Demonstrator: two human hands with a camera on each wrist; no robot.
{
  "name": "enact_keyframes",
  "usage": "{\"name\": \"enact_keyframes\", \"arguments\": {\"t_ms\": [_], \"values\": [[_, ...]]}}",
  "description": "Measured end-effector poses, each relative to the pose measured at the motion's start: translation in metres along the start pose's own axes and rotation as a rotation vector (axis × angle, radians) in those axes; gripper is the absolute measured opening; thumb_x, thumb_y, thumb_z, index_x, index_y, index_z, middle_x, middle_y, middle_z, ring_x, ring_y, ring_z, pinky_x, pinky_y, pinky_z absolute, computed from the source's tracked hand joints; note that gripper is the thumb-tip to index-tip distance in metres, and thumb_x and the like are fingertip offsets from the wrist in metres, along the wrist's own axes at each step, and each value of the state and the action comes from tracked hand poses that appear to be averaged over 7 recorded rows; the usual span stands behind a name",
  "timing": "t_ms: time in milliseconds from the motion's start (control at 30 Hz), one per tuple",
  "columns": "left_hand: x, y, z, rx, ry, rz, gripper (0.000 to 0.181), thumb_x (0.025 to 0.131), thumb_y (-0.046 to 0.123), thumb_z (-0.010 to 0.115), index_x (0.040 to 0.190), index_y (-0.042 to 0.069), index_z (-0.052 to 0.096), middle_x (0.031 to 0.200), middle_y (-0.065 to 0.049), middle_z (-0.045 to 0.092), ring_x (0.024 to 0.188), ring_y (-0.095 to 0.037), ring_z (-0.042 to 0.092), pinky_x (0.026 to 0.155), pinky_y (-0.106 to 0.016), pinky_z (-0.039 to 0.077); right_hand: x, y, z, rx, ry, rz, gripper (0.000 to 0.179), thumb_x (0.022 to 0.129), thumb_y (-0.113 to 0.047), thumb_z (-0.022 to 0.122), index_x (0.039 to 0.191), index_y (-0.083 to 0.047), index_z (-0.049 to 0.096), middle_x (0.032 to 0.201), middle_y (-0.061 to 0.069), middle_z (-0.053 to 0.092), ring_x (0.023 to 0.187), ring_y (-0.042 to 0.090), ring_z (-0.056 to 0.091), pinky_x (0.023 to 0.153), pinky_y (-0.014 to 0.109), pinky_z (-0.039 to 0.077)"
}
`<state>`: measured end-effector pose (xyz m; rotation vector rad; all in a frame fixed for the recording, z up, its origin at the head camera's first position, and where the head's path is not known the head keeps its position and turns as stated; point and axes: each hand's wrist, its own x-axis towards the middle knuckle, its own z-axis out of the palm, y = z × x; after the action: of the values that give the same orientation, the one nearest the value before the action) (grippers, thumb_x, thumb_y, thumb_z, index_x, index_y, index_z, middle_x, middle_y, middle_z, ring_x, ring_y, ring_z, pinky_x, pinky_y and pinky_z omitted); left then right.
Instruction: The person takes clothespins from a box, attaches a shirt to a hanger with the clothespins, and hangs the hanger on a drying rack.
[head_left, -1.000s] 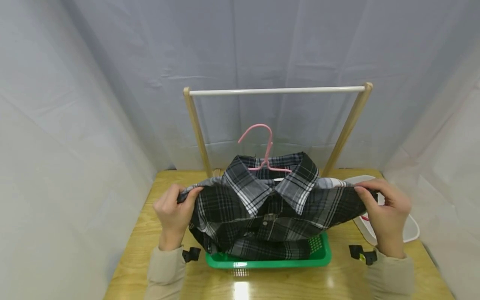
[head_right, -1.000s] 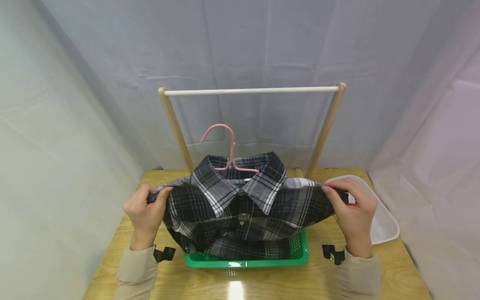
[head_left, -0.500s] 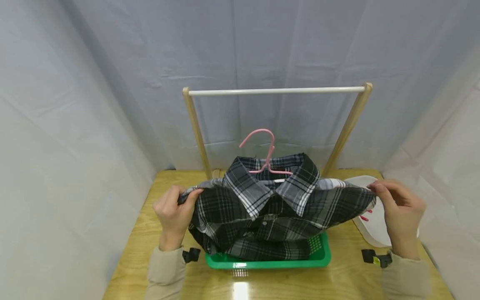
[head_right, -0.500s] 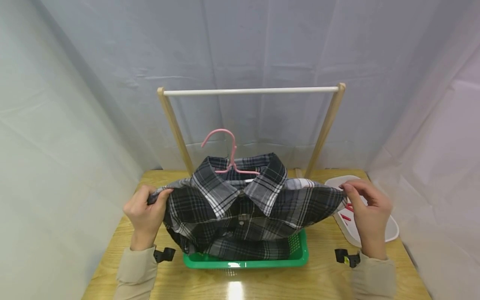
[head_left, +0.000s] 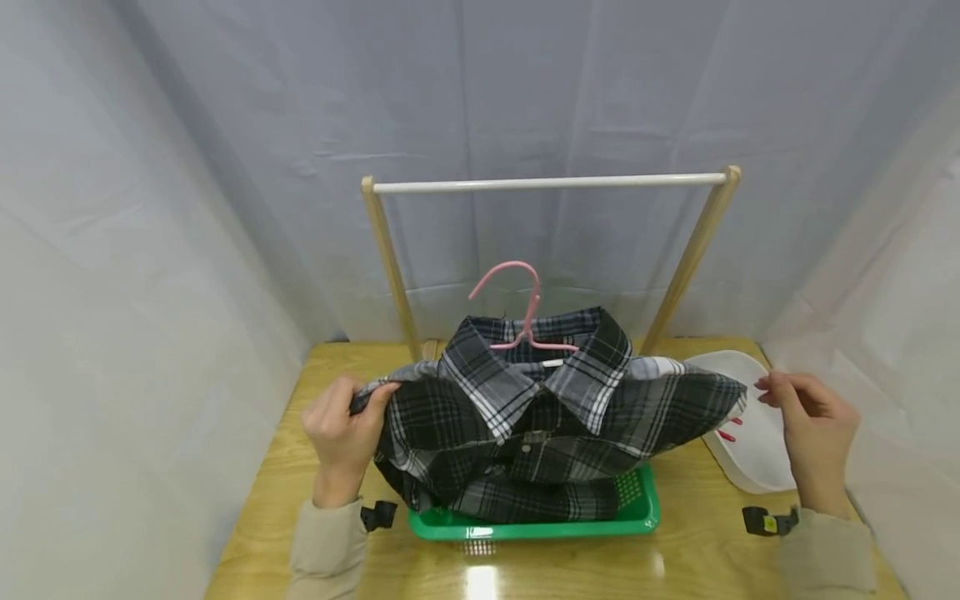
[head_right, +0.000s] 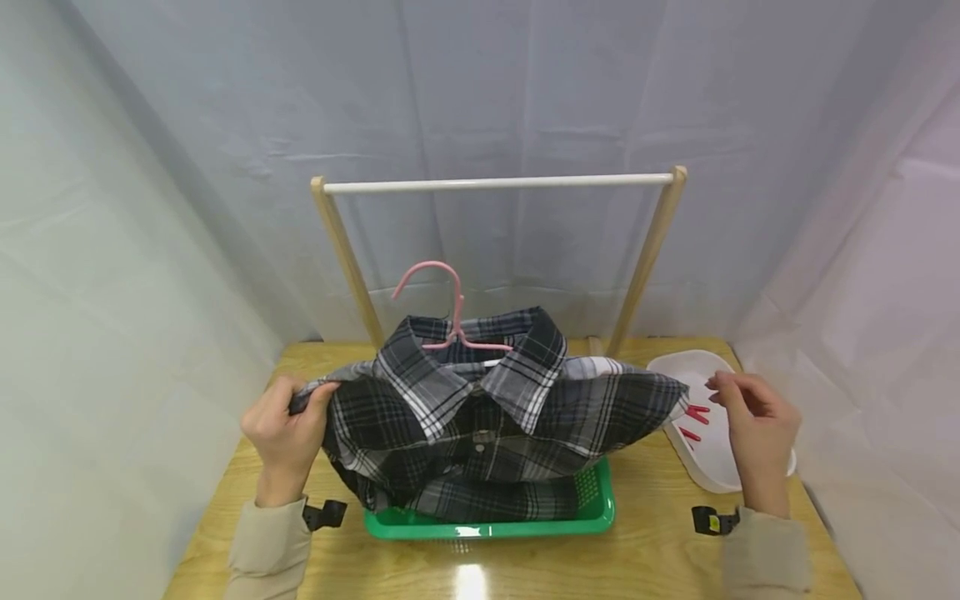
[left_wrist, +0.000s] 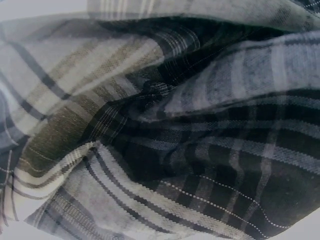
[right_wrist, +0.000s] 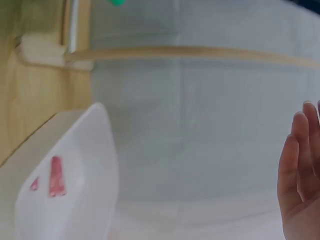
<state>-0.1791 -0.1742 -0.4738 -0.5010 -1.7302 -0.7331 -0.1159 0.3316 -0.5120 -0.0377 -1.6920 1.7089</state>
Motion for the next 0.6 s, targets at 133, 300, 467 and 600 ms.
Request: {"name": "enact_keyframes", "arguments": {"t_ms": [133, 300, 467, 600], "values": [[0.0, 0.0, -0.001, -0.003, -0.006, -0.003, 0.057, 0.091, 0.05, 0.066, 0.062, 0.004, 0.05, 0.049, -0.002, 0.041, 0.034, -0.016, 0.034, 0.036, -0.031, 0.027, 0.001, 0.015, -0.011, -0.133, 0.039, 0.075, 0.023, 0.093, 0.001, 0.066, 0.091, 0.024, 0.063, 0.078, 0.001, 0.072, 0.061, 0.01, 0.064, 0.067, 0.015, 0.051], [0.0, 0.001, -0.001, -0.005, -0.014, 0.001, 0.056, 0.091, 0.049, 0.066, 0.063, 0.004, 0.05, 0.049, -0.002, 0.04, 0.034, -0.015, 0.033, 0.035, -0.03, 0.026, 0.003, 0.031, -0.021, -0.242, 0.069, 0.203, 0.027, 0.095, -0.008, 0.067, 0.093, 0.02, 0.066, 0.077, -0.003, 0.071, 0.06, 0.009, 0.062, 0.064, 0.014, 0.05], [0.0, 0.001, -0.001, -0.013, -0.01, 0.004, 0.056, 0.092, 0.049, 0.066, 0.062, 0.004, 0.05, 0.048, -0.002, 0.039, 0.034, -0.014, 0.032, 0.035, -0.029, 0.025, 0.005, 0.045, -0.029, -0.265, 0.104, 0.379, 0.022, 0.095, -0.011, 0.069, 0.091, 0.01, 0.07, 0.076, -0.005, 0.071, 0.059, 0.008, 0.062, 0.06, 0.013, 0.05], [0.0, 0.002, -0.001, -0.011, -0.008, 0.006, 0.057, 0.092, 0.049, 0.065, 0.061, 0.004, 0.049, 0.048, -0.002, 0.037, 0.034, -0.013, 0.029, 0.035, -0.029, 0.023, 0.006, 0.057, -0.034, -0.295, 0.089, 0.454, 0.012, 0.096, -0.009, 0.066, 0.09, 0.0, 0.072, 0.073, -0.009, 0.07, 0.058, 0.004, 0.063, 0.058, 0.013, 0.05]]}}
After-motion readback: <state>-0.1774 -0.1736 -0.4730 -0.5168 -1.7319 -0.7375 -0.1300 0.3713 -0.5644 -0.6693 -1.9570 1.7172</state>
